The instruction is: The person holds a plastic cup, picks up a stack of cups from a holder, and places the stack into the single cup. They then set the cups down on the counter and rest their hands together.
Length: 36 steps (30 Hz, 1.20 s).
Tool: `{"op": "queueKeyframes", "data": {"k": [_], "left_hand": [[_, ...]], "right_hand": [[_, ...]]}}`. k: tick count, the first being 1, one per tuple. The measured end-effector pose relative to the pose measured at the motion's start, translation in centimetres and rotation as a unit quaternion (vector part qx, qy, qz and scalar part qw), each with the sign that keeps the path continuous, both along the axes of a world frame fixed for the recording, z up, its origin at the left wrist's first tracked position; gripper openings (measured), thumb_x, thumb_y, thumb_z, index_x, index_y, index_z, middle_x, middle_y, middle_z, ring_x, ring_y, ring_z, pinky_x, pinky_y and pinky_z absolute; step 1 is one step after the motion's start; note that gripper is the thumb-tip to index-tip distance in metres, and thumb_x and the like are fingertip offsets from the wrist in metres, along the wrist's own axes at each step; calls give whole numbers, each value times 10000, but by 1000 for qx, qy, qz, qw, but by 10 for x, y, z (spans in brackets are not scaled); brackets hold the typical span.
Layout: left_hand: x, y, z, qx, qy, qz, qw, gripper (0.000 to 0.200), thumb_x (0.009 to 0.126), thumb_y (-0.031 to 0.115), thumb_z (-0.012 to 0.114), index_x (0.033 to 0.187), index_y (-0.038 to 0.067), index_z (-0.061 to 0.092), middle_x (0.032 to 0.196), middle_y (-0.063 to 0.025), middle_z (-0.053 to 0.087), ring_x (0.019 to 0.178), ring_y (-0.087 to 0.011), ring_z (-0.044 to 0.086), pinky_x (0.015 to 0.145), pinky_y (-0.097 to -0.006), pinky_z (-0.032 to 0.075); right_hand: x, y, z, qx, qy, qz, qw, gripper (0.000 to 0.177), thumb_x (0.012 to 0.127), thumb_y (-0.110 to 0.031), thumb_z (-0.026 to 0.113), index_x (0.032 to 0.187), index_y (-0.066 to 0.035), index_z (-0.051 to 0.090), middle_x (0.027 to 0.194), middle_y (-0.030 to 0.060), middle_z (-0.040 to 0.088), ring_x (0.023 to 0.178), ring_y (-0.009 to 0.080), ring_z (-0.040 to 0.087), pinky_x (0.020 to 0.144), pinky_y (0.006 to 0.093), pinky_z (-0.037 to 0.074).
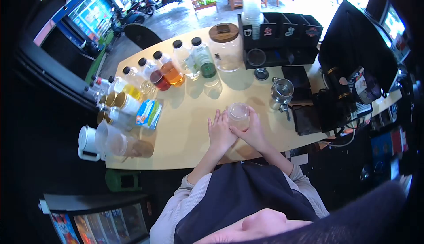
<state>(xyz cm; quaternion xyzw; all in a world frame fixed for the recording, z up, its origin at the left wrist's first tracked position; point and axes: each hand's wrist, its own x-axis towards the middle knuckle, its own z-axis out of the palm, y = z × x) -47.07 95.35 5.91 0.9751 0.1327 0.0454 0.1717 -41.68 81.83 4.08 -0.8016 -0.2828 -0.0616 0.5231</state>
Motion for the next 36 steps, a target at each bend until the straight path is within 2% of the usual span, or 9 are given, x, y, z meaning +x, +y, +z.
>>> {"op": "queueKeyframes", "data": {"k": [5, 9, 11, 15, 17, 20, 24, 29, 36], "left_hand": [[35, -6, 2, 8, -15, -62, 998, 943, 751, 573, 708, 1413, -22, 396, 1430, -166, 490, 1430, -318, 338, 1150, -606, 209], [60, -10, 1, 5, -44, -101, 994, 896, 767, 537, 703, 1409, -14, 408, 1436, -149, 489, 1429, -315, 341, 1150, -607, 210], [68, -9, 4, 10, -49, -114, 992, 890, 767, 534, 704, 1408, -10, 412, 1438, -144, 488, 1429, -315, 342, 1150, -607, 211], [80, -8, 8, -1, -45, -123, 991, 920, 750, 569, 713, 1410, 0, 418, 1434, -136, 489, 1422, -325, 351, 1146, -610, 216], [83, -8, 7, 4, -48, -125, 991, 939, 742, 589, 716, 1411, 2, 419, 1430, -137, 492, 1419, -329, 355, 1144, -611, 220], [84, -9, 12, -9, -60, -123, 991, 968, 727, 607, 724, 1415, 1, 416, 1417, -137, 502, 1415, -336, 361, 1140, -614, 226], [83, -5, 22, -5, -64, -113, 991, 996, 708, 617, 735, 1419, -1, 413, 1415, -138, 504, 1411, -334, 367, 1132, -625, 230], [87, 1, 41, 15, -81, -116, 990, 1009, 699, 630, 735, 1419, 1, 411, 1426, -143, 497, 1405, -329, 379, 1122, -633, 247], [95, 11, 55, 19, -111, -86, 990, 1005, 737, 690, 676, 1424, 8, 407, 1403, -179, 517, 1395, -340, 391, 1132, -604, 246]], "right_hand": [[19, -10, 1, 29, 34, -35, 998, 974, 731, -369, 815, 1451, 50, 309, 1319, 253, 502, 1231, 372, 500, 1029, 445, 410], [36, -16, 3, 55, -14, -55, 997, 1056, 740, -357, 805, 1498, 68, 204, 1336, 287, 491, 1222, 391, 514, 1029, 438, 414], [41, -17, 6, 74, 30, -47, 996, 1098, 750, -295, 797, 1515, 75, 102, 1344, 245, 506, 1248, 313, 526, 1027, 378, 432], [52, -18, 6, 42, 0, -63, 997, 1106, 752, -323, 796, 1519, 66, 101, 1352, 255, 502, 1254, 327, 524, 1028, 376, 431], [55, -19, 10, 35, 6, -53, 998, 1101, 768, -423, 770, 1507, 87, 133, 1355, 319, 483, 1211, 394, 543, 988, 408, 452], [60, -22, 13, 0, -64, -52, 997, 1089, 780, -431, 763, 1508, 83, 137, 1367, 307, 479, 1216, 389, 543, 988, 417, 446], [63, -20, 29, 15, -34, -42, 998, 1079, 785, -427, 762, 1513, 69, 138, 1371, 291, 485, 1215, 388, 544, 983, 421, 446], [75, -17, 57, 15, -120, -64, 991, 1047, 792, -389, 770, 1522, 31, 148, 1350, 280, 507, 1210, 396, 550, 979, 427, 454], [112, -6, 100, 40, -157, -56, 985, 1039, 776, -363, 796, 1532, -29, 165, 1313, 269, 536, 1172, 409, 578, 962, 451, 473]]}}
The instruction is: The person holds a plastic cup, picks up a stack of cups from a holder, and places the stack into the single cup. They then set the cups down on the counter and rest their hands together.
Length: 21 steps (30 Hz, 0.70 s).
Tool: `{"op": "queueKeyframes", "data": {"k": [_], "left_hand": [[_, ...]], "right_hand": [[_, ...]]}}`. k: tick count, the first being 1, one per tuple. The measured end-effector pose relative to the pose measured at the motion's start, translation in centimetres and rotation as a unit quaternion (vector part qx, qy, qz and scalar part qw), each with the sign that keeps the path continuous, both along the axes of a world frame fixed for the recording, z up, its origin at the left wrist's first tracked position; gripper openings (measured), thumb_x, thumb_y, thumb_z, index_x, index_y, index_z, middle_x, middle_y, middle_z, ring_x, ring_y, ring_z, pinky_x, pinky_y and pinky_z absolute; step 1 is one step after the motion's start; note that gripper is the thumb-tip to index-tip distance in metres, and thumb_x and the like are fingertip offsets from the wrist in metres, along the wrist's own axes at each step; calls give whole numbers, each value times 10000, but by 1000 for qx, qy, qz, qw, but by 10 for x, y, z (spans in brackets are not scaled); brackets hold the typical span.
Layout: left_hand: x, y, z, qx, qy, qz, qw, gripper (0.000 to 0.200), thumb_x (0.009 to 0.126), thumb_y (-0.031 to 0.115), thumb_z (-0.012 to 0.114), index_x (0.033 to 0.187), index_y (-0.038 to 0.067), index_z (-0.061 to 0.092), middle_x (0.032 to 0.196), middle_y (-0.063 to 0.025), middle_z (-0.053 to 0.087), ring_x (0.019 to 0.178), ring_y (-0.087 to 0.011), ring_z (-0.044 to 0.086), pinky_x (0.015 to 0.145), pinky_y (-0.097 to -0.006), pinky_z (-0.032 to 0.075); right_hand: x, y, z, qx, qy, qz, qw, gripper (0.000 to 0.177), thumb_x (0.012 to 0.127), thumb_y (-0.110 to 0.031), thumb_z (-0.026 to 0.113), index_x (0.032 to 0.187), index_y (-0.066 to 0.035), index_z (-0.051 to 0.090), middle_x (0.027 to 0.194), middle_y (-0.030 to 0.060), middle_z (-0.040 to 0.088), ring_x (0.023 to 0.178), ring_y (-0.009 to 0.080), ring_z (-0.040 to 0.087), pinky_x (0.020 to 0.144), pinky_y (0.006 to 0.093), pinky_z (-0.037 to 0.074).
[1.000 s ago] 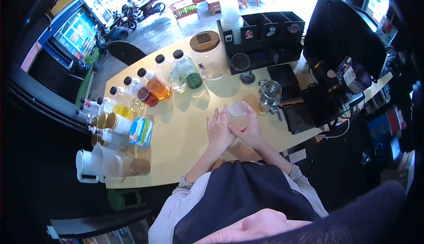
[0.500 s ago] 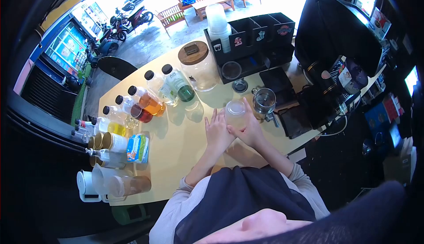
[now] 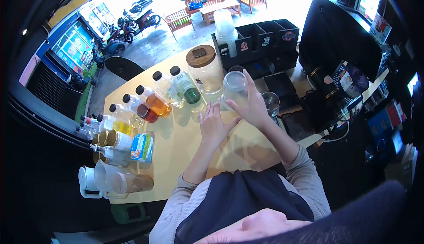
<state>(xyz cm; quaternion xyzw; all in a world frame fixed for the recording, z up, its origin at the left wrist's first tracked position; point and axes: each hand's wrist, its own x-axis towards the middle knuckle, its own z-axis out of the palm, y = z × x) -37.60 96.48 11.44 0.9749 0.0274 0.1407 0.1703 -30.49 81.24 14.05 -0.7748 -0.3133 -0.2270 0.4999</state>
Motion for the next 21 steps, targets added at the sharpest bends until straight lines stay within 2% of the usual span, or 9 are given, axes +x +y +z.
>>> {"op": "queueKeyframes", "data": {"k": [5, 7, 9, 11, 13, 14, 18, 21], "left_hand": [[5, 10, -4, 5, -12, 20, 1000, 994, 775, 737, 607, 1419, 5, 416, 1378, -213, 532, 1388, -349, 396, 1134, -589, 247], [6, 12, -6, -7, 16, 20, 1000, 978, 791, 736, 586, 1417, 3, 424, 1386, -208, 527, 1387, -349, 395, 1141, -584, 237], [9, 15, -10, -15, 25, 18, 999, 952, 802, 713, 594, 1426, 14, 422, 1397, -228, 511, 1392, -340, 392, 1150, -571, 229], [11, 17, -16, -23, 34, 16, 999, 928, 813, 689, 602, 1434, 25, 419, 1407, -247, 494, 1397, -331, 388, 1159, -557, 221], [13, 18, -22, -31, 43, 10, 999, 907, 830, 685, 577, 1421, 12, 428, 1405, -189, 517, 1394, -347, 387, 1149, -583, 220], [14, 18, -24, -31, 40, 11, 999, 907, 830, 685, 577, 1421, 12, 428, 1405, -189, 517, 1394, -347, 387, 1149, -583, 220], [18, 19, -32, -46, 68, 10, 997, 888, 843, 664, 574, 1436, 21, 414, 1415, -186, 510, 1400, -338, 382, 1155, -580, 213], [21, 20, -39, -43, 88, 13, 995, 881, 850, 660, 567, 1440, 24, 410, 1421, -188, 504, 1402, -334, 382, 1156, -582, 210]], "right_hand": [[61, 13, 43, 40, -79, -42, 995, 1016, 772, -404, 797, 1511, -37, 204, 1238, 259, 576, 1133, 392, 602, 919, 461, 499], [89, 21, 63, 48, -50, -45, 997, 997, 771, -410, 796, 1500, -43, 223, 1239, 257, 572, 1114, 389, 612, 904, 462, 505], [128, 31, 73, 53, -69, -84, 993, 999, 768, -409, 801, 1500, -47, 226, 1233, 249, 579, 1108, 390, 615, 903, 468, 503], [162, 38, 83, 66, -102, -76, 990, 1028, 771, -409, 801, 1511, -53, 184, 1240, 268, 574, 1133, 417, 597, 917, 473, 498], [189, 45, 95, 119, -183, -104, 970, 1047, 784, -401, 794, 1521, -65, 131, 1270, 301, 547, 1168, 444, 569, 943, 471, 490], [200, 47, 101, 106, -189, -126, 968, 1065, 798, -395, 785, 1527, -78, 77, 1324, 332, 493, 1210, 462, 534, 972, 487, 475], [242, 61, 115, 93, -177, -121, 972, 1098, 794, -428, 781, 1534, -99, 40, 1444, 311, 397, 1287, 452, 472, 1014, 547, 425], [264, 72, 112, 40, -151, -139, 978, 1104, 791, -464, 770, 1536, -96, 42, 1479, 290, 374, 1311, 438, 456, 1045, 536, 401]]}}
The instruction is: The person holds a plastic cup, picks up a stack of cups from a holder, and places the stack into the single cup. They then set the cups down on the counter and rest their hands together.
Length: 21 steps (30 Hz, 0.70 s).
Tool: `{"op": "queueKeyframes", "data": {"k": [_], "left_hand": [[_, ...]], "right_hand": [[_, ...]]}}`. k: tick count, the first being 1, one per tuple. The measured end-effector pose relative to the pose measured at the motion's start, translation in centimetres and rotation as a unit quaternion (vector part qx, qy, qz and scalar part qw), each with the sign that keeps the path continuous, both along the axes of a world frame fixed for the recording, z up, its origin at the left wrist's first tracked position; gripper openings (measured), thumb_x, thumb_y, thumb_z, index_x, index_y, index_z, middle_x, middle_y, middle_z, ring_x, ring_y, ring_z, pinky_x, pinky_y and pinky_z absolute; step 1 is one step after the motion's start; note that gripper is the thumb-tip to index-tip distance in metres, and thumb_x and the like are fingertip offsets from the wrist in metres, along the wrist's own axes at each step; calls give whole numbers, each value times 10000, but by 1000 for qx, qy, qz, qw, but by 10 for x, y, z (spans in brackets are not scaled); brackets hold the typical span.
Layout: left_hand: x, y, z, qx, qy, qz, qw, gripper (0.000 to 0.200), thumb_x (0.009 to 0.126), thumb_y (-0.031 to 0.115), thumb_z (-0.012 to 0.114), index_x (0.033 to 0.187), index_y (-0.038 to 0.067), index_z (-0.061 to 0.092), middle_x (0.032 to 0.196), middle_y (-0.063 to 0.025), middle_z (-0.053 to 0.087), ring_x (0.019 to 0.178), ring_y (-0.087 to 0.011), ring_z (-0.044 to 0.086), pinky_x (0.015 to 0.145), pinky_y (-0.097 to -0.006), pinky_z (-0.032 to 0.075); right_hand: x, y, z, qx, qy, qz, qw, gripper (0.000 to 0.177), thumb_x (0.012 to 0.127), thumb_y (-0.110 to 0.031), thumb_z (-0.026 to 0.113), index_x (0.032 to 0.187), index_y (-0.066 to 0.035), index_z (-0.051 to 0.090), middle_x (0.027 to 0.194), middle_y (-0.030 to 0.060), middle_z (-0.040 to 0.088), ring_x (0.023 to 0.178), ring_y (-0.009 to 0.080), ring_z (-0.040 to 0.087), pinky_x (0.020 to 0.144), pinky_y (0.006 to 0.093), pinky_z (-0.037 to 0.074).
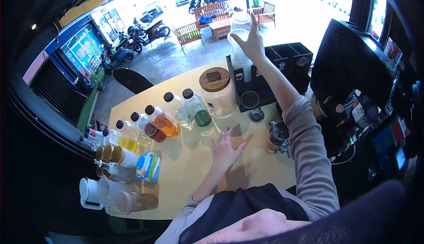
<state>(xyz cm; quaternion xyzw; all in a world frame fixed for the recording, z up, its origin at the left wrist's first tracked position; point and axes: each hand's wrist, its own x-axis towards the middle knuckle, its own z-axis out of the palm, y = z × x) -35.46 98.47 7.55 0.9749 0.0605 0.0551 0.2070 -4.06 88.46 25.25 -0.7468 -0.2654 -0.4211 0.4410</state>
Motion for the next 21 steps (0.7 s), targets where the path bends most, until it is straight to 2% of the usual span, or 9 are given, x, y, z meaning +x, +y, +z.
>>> {"op": "queueKeyframes", "data": {"k": [1, 4, 5, 8, 11, 13, 16, 19, 21], "left_hand": [[0, 1, -3, 5, 6, -2, 1000, 876, 854, 657, 563, 1441, 25, 410, 1422, -189, 502, 1401, -333, 383, 1155, -585, 210], [0, 2, -10, 2, 4, -1, 1000, 868, 858, 656, 559, 1438, 26, 414, 1422, -185, 503, 1399, -331, 387, 1151, -589, 220], [0, 2, -12, 1, 6, -1, 1000, 868, 858, 656, 559, 1438, 26, 414, 1422, -185, 503, 1399, -331, 387, 1151, -589, 220], [-1, 3, -13, 1, 6, 1, 1000, 862, 858, 656, 559, 1433, 28, 422, 1412, -175, 514, 1393, -334, 393, 1140, -602, 230], [-2, 2, -14, -6, 26, 1, 1000, 851, 857, 653, 567, 1441, 52, 418, 1438, -164, 494, 1412, -319, 368, 1154, -592, 207], [-4, 0, -17, 4, 9, -4, 1000, 845, 861, 653, 556, 1426, 37, 433, 1398, -171, 524, 1385, -343, 401, 1120, -632, 235], [-6, -5, -16, 6, 9, -10, 1000, 841, 863, 652, 553, 1427, 40, 433, 1396, -173, 525, 1381, -345, 405, 1119, -637, 232], [-13, -8, -14, 2, 16, -13, 1000, 846, 862, 653, 551, 1434, 42, 424, 1407, -173, 516, 1388, -343, 395, 1124, -638, 218], [-22, -8, -9, 3, 25, -4, 1000, 849, 861, 655, 554, 1440, 50, 417, 1423, -177, 503, 1396, -331, 388, 1133, -625, 213]], "right_hand": [[6, 4, -2, -2, 45, -1, 999, 1102, 783, -507, 766, 1531, -75, 82, 1439, 297, 417, 1271, 474, 480, 1045, 529, 399], [14, 11, -19, -32, 124, 1, 992, 1095, 780, -510, 765, 1528, -74, 95, 1453, 287, 408, 1291, 470, 461, 1053, 520, 392], [16, 12, -28, -33, 108, -1, 994, 1121, 767, -507, 766, 1537, -68, 80, 1501, 239, 384, 1319, 402, 470, 1004, 561, 390], [18, 10, -50, -63, 182, -36, 981, 1127, 759, -532, 760, 1538, -74, 86, 1492, 226, 407, 1304, 394, 488, 970, 558, 404], [12, 7, -61, -74, 194, -51, 977, 1131, 744, -556, 759, 1534, -83, 103, 1465, 219, 445, 1289, 373, 511, 941, 562, 413], [6, 5, -59, -86, 214, -60, 971, 1133, 739, -557, 764, 1533, -84, 109, 1458, 216, 455, 1283, 367, 517, 932, 567, 414], [3, 2, -59, -98, 237, -48, 965, 1145, 727, -558, 774, 1530, -84, 110, 1452, 212, 461, 1279, 360, 522, 918, 573, 416], [4, 3, -61, -109, 221, -60, 967, 1215, 713, -563, 786, 1543, -68, 50, 1450, 216, 465, 1253, 363, 544, 921, 574, 407], [-5, 0, -52, -116, 309, -33, 943, 1268, 726, -564, 778, 1548, -50, -39, 1520, 237, 357, 1358, 366, 436, 1020, 599, 342]]}}
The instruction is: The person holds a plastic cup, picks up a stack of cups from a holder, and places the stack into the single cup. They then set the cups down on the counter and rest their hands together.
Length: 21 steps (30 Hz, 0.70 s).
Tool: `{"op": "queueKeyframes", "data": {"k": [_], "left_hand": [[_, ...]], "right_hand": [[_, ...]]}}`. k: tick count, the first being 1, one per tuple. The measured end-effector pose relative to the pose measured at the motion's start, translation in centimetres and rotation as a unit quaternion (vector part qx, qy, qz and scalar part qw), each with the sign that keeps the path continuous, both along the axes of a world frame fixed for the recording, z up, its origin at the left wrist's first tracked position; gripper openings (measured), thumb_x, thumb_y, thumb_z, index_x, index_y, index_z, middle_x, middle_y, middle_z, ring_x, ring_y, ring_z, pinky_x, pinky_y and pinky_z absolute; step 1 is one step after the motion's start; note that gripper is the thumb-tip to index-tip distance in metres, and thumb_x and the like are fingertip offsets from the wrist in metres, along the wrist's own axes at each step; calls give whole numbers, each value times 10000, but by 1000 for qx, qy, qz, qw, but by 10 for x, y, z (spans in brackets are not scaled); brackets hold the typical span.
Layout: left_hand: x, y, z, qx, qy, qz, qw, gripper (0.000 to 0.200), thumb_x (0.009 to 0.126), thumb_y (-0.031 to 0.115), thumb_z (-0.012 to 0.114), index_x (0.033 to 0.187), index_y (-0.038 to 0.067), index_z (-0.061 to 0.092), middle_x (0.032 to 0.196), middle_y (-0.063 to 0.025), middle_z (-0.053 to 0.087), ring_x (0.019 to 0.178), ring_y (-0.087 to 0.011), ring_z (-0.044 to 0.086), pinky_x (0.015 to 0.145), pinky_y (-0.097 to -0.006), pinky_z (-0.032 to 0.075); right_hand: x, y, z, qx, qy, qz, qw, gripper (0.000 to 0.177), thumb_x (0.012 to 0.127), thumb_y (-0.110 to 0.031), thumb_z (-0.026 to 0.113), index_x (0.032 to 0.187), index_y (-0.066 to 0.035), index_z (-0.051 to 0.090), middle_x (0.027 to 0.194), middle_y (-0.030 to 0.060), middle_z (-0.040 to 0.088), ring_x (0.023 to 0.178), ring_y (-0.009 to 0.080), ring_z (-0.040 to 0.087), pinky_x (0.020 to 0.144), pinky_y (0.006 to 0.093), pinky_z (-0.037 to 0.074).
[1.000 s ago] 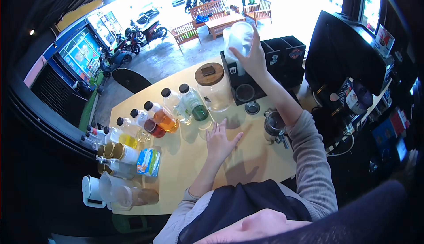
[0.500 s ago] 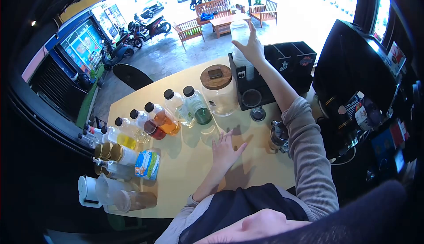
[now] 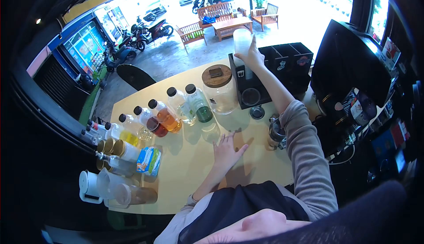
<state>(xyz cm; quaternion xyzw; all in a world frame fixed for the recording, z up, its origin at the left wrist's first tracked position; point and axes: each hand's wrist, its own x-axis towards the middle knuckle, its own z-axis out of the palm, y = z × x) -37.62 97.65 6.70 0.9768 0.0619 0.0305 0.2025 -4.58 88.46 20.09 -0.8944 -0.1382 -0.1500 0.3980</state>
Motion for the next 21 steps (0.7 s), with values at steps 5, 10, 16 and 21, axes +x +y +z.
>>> {"op": "queueKeyframes", "data": {"k": [5, 10, 16, 21], "left_hand": [[-29, 10, -1, 7, -14, 20, 1000, 859, 856, 658, 559, 1452, 59, 404, 1434, -203, 486, 1396, -320, 394, 1144, -605, 213], [-59, 13, -7, -11, -33, 43, 998, 887, 852, 649, 572, 1472, 51, 361, 1435, -214, 480, 1410, -323, 370, 1142, -601, 220], [-89, -9, 0, -9, -63, 4, 998, 912, 846, 470, 644, 1524, 41, 211, 1558, -199, 294, 1462, -324, 267, 1155, -596, 195], [-123, -19, -17, -34, -36, -32, 998, 852, 876, 305, 587, 1538, 13, 138, 1591, -183, 215, 1475, -345, 224, 1146, -622, 190]], "right_hand": [[-63, -6, 7, 32, -149, -19, 988, 1201, 803, -554, 711, 1546, -49, -88, 1598, 259, 104, 1491, 388, 119, 1131, 657, 138], [-212, -25, -6, 37, -271, 165, 948, 932, 871, -378, 651, 1543, -2, 125, 1608, 227, 117, 1498, 377, 101, 1170, 580, 118], [-344, -45, -95, -78, -114, 301, 944, 676, 969, -332, 501, 1554, -140, 221, 1615, 209, 112, 1494, 420, 49, 1164, 602, 88], [-398, -46, -169, -25, 48, 263, 963, 582, 1012, -374, 403, 1552, -225, 250, 1614, 224, 92, 1490, 438, 30, 1160, 615, 75]]}}
